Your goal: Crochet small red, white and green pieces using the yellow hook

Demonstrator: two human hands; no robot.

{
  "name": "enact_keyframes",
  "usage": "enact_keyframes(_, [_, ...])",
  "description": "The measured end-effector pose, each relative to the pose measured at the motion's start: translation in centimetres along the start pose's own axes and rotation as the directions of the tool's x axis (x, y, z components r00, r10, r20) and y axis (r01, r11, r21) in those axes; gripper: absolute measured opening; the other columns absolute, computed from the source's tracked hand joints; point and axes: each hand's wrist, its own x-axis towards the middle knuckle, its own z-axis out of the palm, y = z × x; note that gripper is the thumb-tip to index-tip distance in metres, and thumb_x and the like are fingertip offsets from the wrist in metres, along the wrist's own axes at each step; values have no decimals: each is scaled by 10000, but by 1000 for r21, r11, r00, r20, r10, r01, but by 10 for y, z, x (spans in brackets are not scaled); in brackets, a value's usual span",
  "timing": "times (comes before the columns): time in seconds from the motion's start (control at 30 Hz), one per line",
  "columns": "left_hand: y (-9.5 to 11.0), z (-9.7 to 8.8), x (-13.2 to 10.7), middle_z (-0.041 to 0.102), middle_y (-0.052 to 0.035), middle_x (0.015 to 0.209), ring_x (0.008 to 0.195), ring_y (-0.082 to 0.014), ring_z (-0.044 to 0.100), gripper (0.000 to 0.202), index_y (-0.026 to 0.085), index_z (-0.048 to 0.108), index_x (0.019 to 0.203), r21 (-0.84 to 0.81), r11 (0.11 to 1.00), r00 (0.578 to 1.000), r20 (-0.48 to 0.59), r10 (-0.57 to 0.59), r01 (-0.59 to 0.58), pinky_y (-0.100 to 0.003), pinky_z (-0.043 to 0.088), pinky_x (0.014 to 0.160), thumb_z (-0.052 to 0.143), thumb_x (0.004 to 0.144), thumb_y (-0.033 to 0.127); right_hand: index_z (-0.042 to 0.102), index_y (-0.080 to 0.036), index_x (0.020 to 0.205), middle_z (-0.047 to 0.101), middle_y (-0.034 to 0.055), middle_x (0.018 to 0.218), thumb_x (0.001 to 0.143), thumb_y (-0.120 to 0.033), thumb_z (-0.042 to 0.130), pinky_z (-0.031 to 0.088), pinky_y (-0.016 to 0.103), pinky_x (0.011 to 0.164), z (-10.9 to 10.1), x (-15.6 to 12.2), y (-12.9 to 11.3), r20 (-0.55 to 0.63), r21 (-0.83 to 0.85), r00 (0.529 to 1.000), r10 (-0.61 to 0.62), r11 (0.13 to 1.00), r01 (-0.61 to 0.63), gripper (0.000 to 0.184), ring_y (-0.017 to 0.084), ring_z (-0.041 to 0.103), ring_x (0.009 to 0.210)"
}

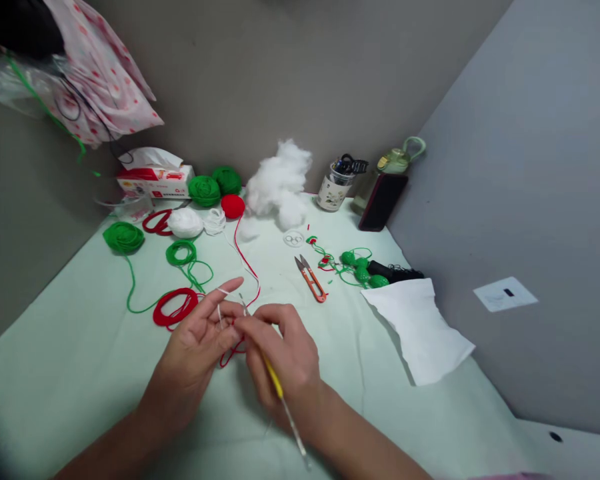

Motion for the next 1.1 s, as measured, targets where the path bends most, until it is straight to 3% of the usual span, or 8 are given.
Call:
enact_keyframes(0.1, [4, 2, 0, 691, 10, 872, 859, -158, 650, 584, 232, 698, 1351, -56, 996, 997, 6, -76, 76, -268, 506, 802, 908, 808, 276, 589, -382, 1524, 733, 91, 1127, 964, -123, 656, 654, 348, 785, 2, -10, 6, 46, -74, 997, -69, 995, 73, 620, 238, 735, 944])
enact_keyframes(0.17, [7, 2, 0, 700, 2, 881, 859, -151, 647, 619, 216, 698, 1363, -109, 980, 986, 29, -166, 169, -262, 498, 813, 924, 790, 279, 591, -430, 1517, 741, 72, 1124, 968, -107, 666, 657, 339, 797, 1, -9, 5, 37, -24, 998, -46, 999, 47, 642, 226, 744, 949])
enact_keyframes(0.27, [10, 1, 1, 719, -28, 929, 864, -155, 645, 630, 179, 700, 1365, -164, 953, 965, 94, -243, 256, -282, 503, 851, 924, 785, 276, 710, -409, 1388, 727, 48, 1049, 984, -67, 628, 645, 286, 742, -3, 2, -1, -17, 157, 999, 38, 987, -35, 535, 175, 742, 883])
enact_keyframes(0.43, [11, -4, 3, 696, -20, 900, 769, -120, 607, 538, 156, 729, 1320, -173, 951, 965, 101, -241, 256, -262, 483, 792, 883, 809, 225, 793, -330, 1242, 772, 65, 1064, 1024, -136, 623, 650, 336, 799, -5, 13, -2, 2, 404, 990, 143, 905, -131, 338, 194, 740, 939])
enact_keyframes(0.6, [13, -10, 5, 702, -44, 957, 767, -127, 597, 554, 156, 735, 1329, -148, 956, 966, 84, -243, 253, -280, 482, 792, 881, 805, 261, 817, -288, 1134, 770, 62, 1031, 1051, -244, 626, 660, 323, 759, -3, 12, 2, -13, 610, 954, 298, 758, -229, 213, 171, 755, 842])
enact_keyframes(0.73, [15, -9, 5, 672, -24, 955, 745, -112, 588, 480, 174, 784, 1254, -151, 955, 965, 96, -242, 255, -271, 476, 773, 890, 796, 266, 828, -248, 1028, 754, 47, 926, 1034, -328, 670, 644, 285, 701, -6, 16, 4, 55, 733, 906, 421, 599, -323, 177, 148, 747, 753])
enact_keyframes(0.83, [14, -6, 4, 666, -8, 915, 733, -108, 592, 439, 186, 797, 1218, -123, 964, 970, 88, -226, 236, -263, 467, 753, 888, 796, 265, 834, -251, 989, 761, 44, 898, 1020, -354, 690, 618, 260, 643, -7, 20, 4, 120, 776, 892, 435, 519, -357, 179, 136, 726, 713])
enact_keyframes(1.1, [11, 0, -1, 737, -12, 892, 767, -136, 646, 501, 218, 736, 1311, -39, 991, 986, 113, -122, 127, -283, 485, 781, 882, 836, 280, 834, -332, 1078, 804, 35, 1040, 1033, -311, 674, 582, 233, 641, -1, 19, 2, 105, 691, 930, 353, 646, -324, 168, 114, 704, 726])
